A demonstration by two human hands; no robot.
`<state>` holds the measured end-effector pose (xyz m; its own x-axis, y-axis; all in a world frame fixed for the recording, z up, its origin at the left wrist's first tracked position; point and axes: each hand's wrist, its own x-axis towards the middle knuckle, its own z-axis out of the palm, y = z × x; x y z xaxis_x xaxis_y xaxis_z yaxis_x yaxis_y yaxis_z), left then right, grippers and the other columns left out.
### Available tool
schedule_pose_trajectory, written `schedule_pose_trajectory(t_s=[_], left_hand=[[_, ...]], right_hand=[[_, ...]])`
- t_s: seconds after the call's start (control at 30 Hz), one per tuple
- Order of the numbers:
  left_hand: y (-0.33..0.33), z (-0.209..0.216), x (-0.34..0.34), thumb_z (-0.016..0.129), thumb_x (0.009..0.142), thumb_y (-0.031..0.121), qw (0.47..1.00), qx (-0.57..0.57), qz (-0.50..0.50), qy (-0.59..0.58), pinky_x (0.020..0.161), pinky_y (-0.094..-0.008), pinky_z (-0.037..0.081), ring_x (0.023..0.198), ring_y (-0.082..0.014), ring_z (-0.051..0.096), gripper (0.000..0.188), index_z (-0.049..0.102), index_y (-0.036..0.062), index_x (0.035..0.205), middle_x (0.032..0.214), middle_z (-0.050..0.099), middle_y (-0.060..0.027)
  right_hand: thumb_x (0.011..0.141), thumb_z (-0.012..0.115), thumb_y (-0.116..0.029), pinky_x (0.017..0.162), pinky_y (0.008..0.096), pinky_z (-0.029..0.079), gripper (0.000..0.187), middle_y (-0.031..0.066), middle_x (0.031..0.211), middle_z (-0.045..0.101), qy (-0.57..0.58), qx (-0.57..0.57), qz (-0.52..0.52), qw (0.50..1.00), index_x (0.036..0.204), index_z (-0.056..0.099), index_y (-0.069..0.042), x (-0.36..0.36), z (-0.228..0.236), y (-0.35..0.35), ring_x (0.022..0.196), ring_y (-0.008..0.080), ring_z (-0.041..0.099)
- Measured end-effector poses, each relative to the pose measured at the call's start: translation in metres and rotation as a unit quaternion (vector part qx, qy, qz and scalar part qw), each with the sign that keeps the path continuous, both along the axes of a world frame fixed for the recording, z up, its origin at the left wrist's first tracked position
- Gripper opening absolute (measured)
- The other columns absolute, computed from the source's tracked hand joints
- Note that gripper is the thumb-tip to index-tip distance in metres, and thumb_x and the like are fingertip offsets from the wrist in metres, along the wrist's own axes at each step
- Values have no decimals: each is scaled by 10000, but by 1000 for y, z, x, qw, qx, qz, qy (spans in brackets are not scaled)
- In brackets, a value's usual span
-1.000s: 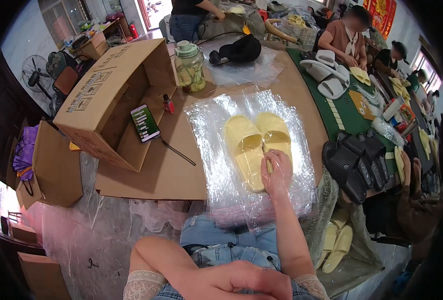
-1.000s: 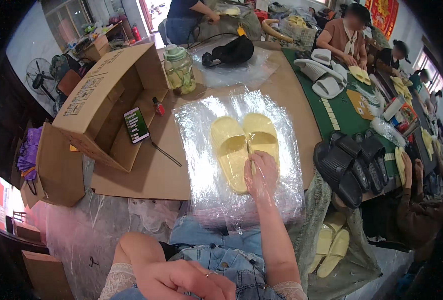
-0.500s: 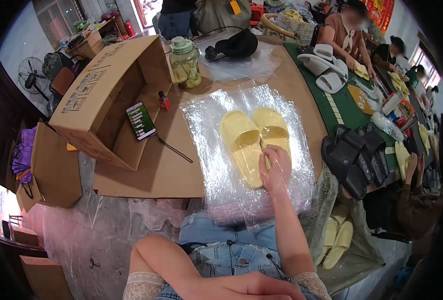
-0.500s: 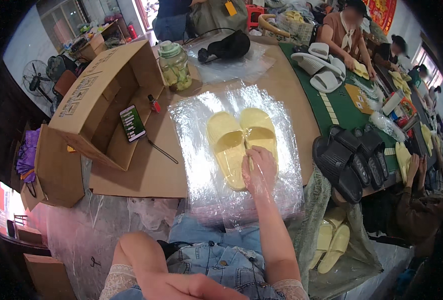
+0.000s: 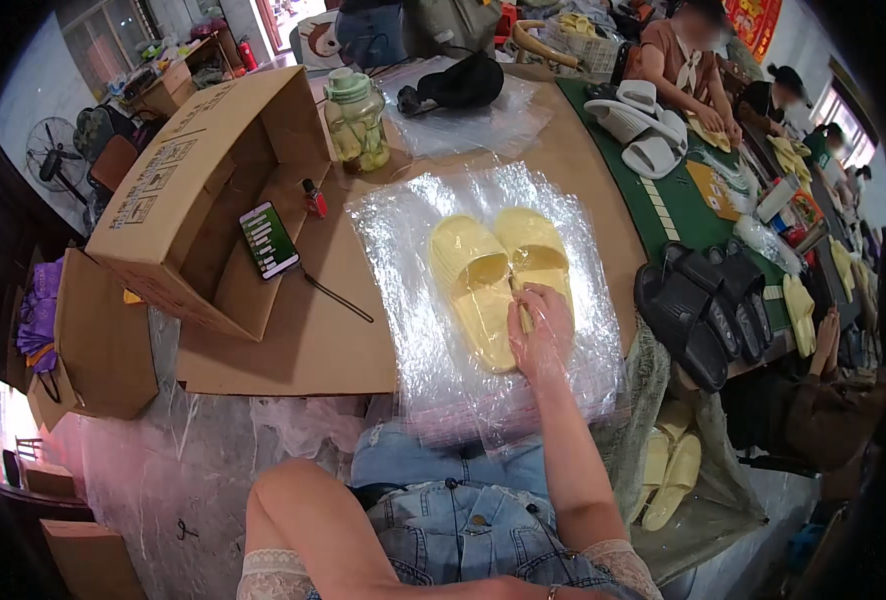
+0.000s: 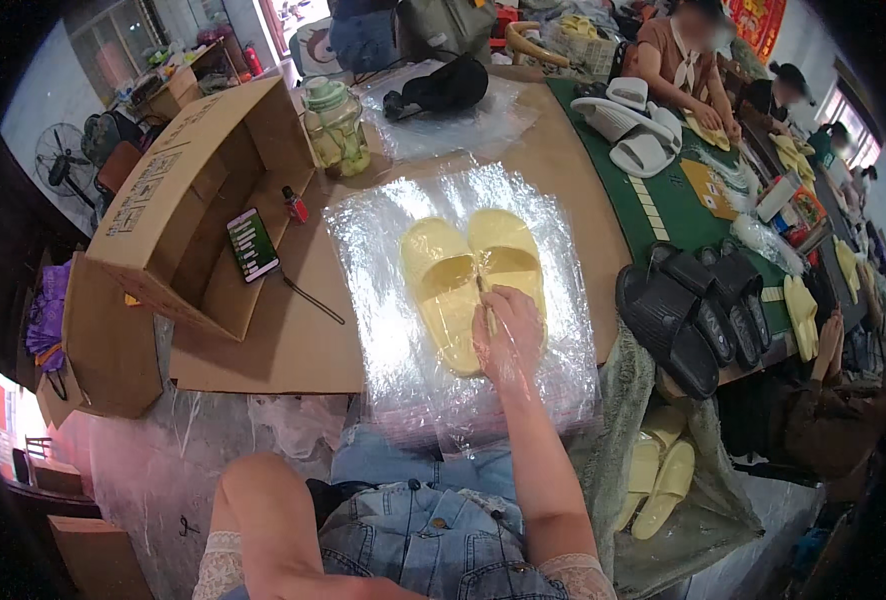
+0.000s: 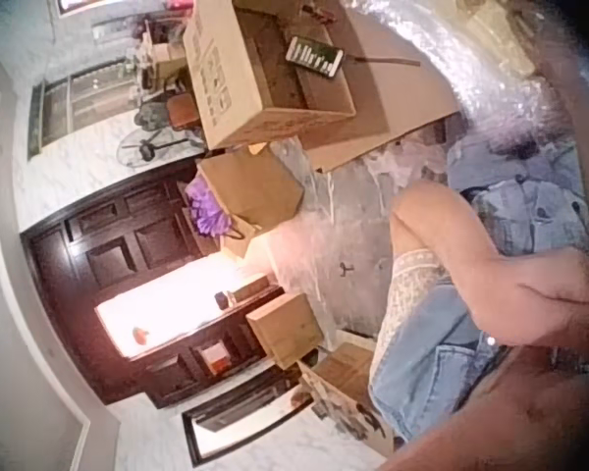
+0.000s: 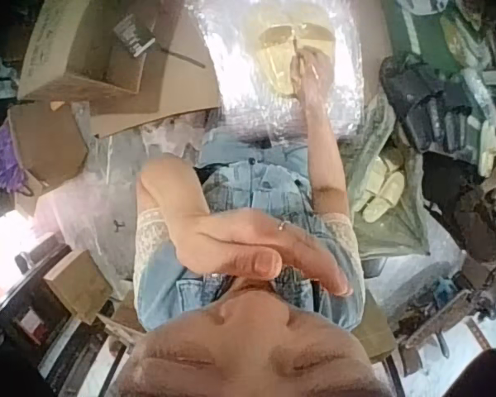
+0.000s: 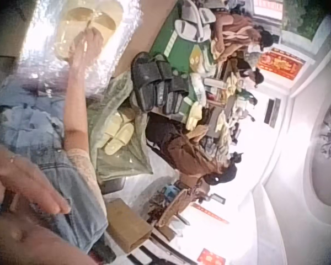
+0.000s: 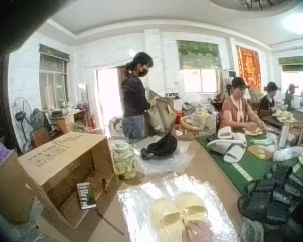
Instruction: The person sits at a long table in a workshop and wraps pairs of yellow and black plastic slippers in bubble wrap. They pick up a pair of slippers, place them on a sheet of bubble wrap, and fold the wrap around them. The wrapped pairs are then placed into a large green sack on the floor.
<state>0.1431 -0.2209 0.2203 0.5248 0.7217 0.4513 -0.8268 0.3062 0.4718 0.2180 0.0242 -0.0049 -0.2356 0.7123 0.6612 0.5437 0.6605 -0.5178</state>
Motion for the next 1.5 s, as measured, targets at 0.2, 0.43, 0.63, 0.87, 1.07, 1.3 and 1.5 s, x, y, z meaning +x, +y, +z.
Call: schedule_pose_trajectory(t_s=[0.2, 0.43, 0.63, 0.87, 1.07, 1.3, 1.5], left_hand=[[4, 0, -1, 316, 1127, 328, 998, 45, 17, 27, 1146, -442, 361, 1389, -359, 470, 567, 478, -115, 1442, 1472, 514, -242], [6, 4, -7, 297, 1122, 382, 996, 62, 9, 67, 1140, -431, 368, 1372, -355, 483, 607, 483, -94, 1450, 1457, 532, -230], [0, 3, -7, 273, 1128, 384, 998, 7, -30, 49, 1126, -393, 390, 1366, -308, 497, 606, 478, -84, 1454, 1459, 541, -204], [5, 9, -18, 289, 1122, 433, 979, -83, -169, 77, 1126, -368, 402, 1367, -261, 497, 627, 450, -53, 1486, 1498, 511, -173], [-1, -19, -26, 349, 1117, 418, 942, -236, -231, 58, 1014, -336, 454, 1210, -217, 555, 535, 524, -19, 1372, 1327, 584, -137], [-13, -165, -111, 472, 1086, 407, 818, -538, 31, 202, 459, -193, 332, 584, -81, 433, 415, 595, 41, 933, 749, 512, -18], [-71, -363, -328, 501, 1034, 293, 545, -570, 427, 441, 415, -251, 294, 473, -83, 340, 215, 615, 112, 1061, 690, 466, 27]], right_hand=[[800, 746, -68, 892, 441, 502, 196, 144, 1062, 682, -2, 2, 1, 1000, 992, 708, -52, 0, 1, 0, 1015, 341, 643], [808, 748, -78, 890, 447, 502, 186, 142, 1061, 682, 7, 6, 9, 1000, 988, 706, -55, 1, 0, 1, 1015, 343, 644], [806, 744, -73, 889, 440, 501, 186, 134, 1069, 681, -3, 3, -1, 1000, 986, 703, -56, 0, 2, -1, 1019, 341, 645], [796, 749, -67, 883, 434, 502, 193, 124, 1056, 682, 6, -2, -7, 1000, 982, 703, -51, 0, 2, -1, 1003, 335, 643], [796, 748, -59, 873, 425, 508, 192, 130, 1049, 682, 9, -3, 2, 1000, 983, 704, -54, 0, 3, -1, 1001, 337, 643], [795, 746, -59, 872, 440, 510, 191, 137, 1054, 676, 9, 11, 14, 1000, 980, 700, -45, 2, 2, 0, 997, 343, 640], [813, 724, -55, 883, 437, 507, 184, 143, 1065, 671, -14, -10, 0, 1000, 994, 692, -35, 3, 8, -4, 1009, 352, 632]])
